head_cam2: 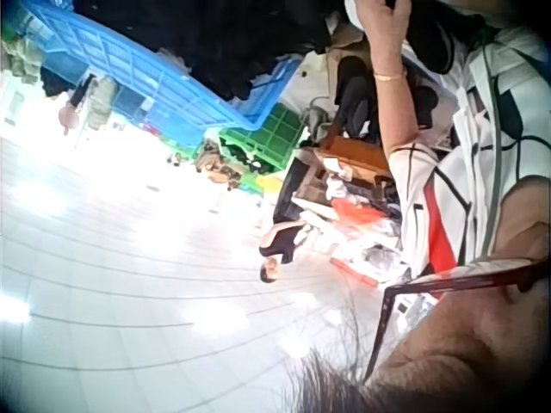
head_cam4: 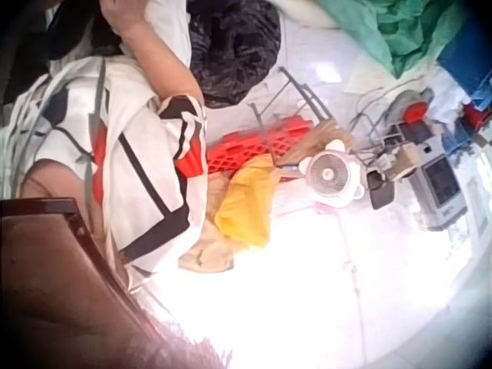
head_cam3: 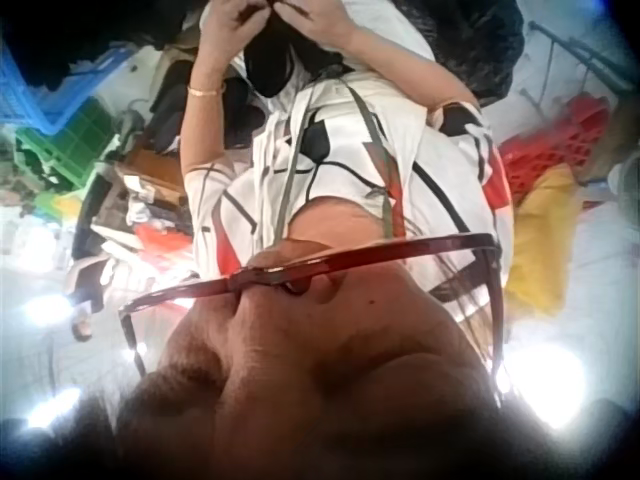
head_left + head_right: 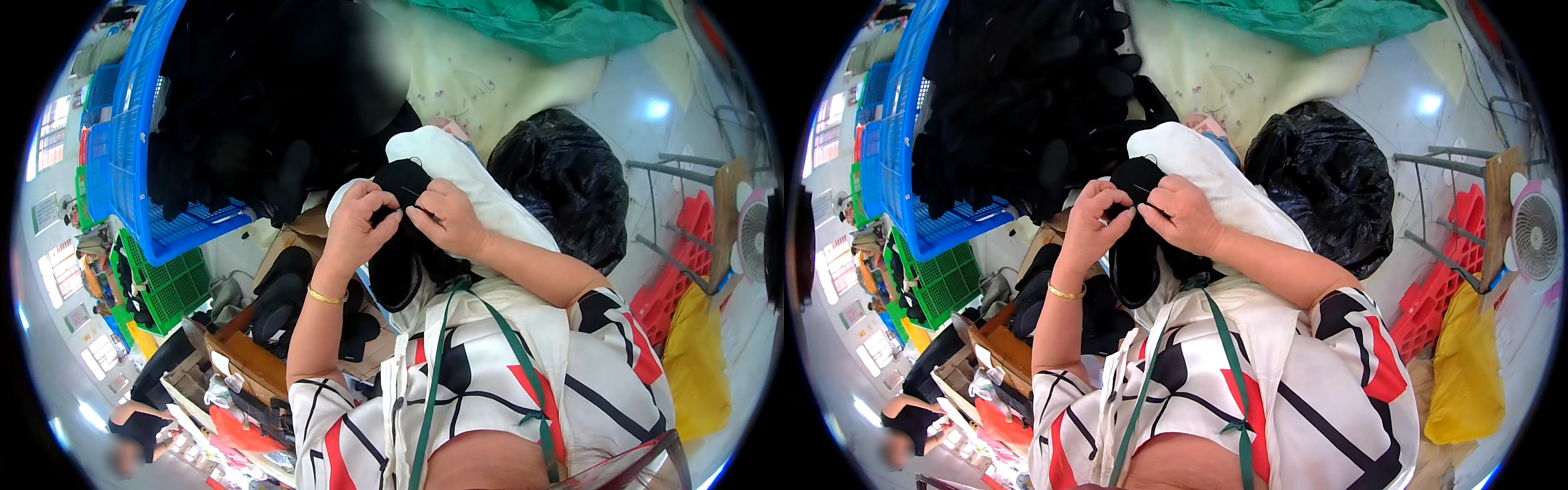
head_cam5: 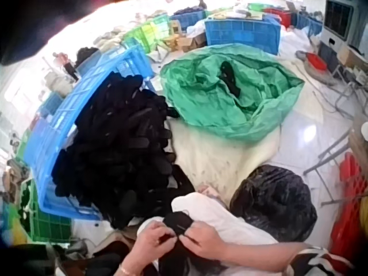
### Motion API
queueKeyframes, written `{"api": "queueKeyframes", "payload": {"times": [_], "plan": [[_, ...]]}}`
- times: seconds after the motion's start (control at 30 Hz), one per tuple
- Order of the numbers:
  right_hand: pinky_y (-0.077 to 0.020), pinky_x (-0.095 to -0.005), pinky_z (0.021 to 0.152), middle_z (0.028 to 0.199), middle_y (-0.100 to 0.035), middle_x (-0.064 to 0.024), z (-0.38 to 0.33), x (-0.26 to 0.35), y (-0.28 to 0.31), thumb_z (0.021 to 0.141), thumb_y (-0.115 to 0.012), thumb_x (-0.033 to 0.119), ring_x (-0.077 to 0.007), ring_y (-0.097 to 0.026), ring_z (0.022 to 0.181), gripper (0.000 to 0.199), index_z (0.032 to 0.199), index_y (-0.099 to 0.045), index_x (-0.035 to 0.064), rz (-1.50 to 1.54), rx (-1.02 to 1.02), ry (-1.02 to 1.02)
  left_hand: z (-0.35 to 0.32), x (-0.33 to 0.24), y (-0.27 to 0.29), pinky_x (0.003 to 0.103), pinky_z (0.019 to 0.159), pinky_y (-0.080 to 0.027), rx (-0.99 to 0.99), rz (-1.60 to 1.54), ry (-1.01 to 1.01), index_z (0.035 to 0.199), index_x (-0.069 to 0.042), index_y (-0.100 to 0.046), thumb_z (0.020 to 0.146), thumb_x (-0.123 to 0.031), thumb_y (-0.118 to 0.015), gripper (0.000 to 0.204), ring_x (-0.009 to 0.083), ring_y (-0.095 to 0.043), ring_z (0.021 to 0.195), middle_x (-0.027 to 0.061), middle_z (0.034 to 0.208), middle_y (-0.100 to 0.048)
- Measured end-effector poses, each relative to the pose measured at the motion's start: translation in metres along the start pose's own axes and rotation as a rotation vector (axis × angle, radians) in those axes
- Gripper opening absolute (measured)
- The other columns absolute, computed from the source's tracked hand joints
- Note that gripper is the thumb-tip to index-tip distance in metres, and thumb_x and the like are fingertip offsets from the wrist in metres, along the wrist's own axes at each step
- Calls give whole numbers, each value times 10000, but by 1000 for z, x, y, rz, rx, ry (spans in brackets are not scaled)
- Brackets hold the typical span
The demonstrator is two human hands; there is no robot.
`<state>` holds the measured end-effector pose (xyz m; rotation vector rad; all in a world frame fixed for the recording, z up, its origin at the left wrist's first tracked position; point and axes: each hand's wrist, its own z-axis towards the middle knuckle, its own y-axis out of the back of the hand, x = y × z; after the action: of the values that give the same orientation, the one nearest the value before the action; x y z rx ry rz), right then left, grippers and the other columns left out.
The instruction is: The person sits on the floor and hand-sews a black shoe using a needle and thread. They repeatedly insert the needle into the shoe's sole and pull the thread tight to secure the stitching. The person works on one shoe at a time, occasionally adjusting their grip and the thread.
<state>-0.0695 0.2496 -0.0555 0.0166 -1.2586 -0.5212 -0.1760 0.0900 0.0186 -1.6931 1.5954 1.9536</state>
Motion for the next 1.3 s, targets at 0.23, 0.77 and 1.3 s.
{"api": "queueKeyframes", "payload": {"times": [0.23, 0.77, 1.3], "plan": [[-408, -411, 605, 715, -464, -94, -5, -7, -4, 772, -722, 76, -295, -482, 673, 228, 682, -514, 56, 18, -28, 88, 2, 3, -11, 318, 617, -486, -30, 84, 10, 880, -46, -680, 717, -60, -734, 172, 251, -609, 774, 93, 893, -613], [-398, -389, 614, 733, -441, -90, -7, -15, 7, 766, -740, 48, -284, -455, 671, 205, 724, -540, 56, 30, 32, 217, -2, 21, -23, 244, 606, -485, -40, -103, 140, 966, -45, -674, 780, -52, -727, 194, 142, -593, 788, 50, 925, -596], [-401, -260, 534, 672, -548, -10, 23, -109, 159, 976, -590, 155, -102, -485, 569, 189, 811, -598, 64, 687, -379, -729, -70, 4, -55, 447, 884, -510, -343, 155, 363, 1289, 2, -541, 807, -50, -572, 486, 404, -610, 1030, 239, 1138, -637]]}}
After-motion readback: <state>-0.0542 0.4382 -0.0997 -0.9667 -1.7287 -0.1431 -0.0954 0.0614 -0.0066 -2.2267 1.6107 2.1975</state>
